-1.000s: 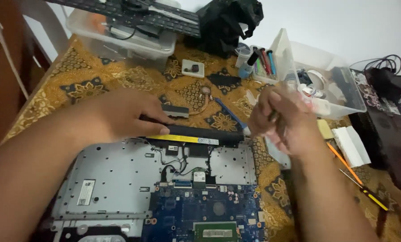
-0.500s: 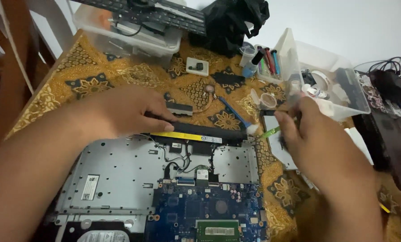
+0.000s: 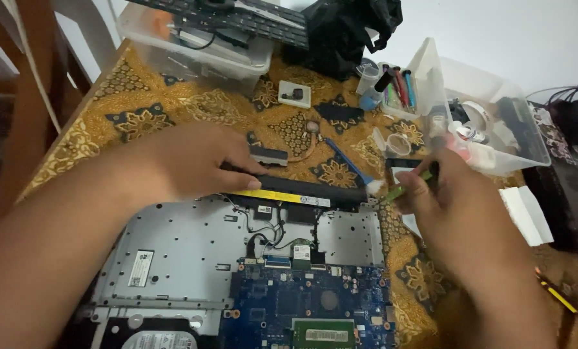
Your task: Disassembling internal components of a laptop, including removing the battery and cooling fan using a screwdriver.
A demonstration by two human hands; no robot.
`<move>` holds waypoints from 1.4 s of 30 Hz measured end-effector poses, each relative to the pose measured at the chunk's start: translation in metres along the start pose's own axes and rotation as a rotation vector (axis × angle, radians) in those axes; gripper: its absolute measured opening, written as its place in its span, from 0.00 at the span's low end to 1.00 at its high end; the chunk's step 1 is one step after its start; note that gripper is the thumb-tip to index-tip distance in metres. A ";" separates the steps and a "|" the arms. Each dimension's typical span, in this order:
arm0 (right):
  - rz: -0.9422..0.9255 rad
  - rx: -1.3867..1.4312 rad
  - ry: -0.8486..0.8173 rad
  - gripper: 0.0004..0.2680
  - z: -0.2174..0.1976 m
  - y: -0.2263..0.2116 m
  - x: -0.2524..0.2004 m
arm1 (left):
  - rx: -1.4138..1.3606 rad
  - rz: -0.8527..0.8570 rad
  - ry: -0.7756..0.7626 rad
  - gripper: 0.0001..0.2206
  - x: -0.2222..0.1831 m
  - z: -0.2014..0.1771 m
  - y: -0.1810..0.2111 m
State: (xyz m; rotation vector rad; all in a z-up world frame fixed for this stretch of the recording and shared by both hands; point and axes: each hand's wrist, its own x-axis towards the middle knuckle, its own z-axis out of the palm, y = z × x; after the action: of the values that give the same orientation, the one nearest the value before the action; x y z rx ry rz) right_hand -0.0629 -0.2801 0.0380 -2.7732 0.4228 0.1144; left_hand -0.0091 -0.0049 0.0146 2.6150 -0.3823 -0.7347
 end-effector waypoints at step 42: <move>-0.465 -0.006 -0.281 0.14 0.055 0.021 0.041 | 0.095 0.230 0.030 0.15 0.008 0.012 -0.015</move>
State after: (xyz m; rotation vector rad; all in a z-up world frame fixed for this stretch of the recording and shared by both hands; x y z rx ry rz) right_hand -0.0319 -0.2916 -0.0252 -2.7229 -0.2916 0.3829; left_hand -0.0068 0.0016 -0.0053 2.6068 -0.7106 -0.6132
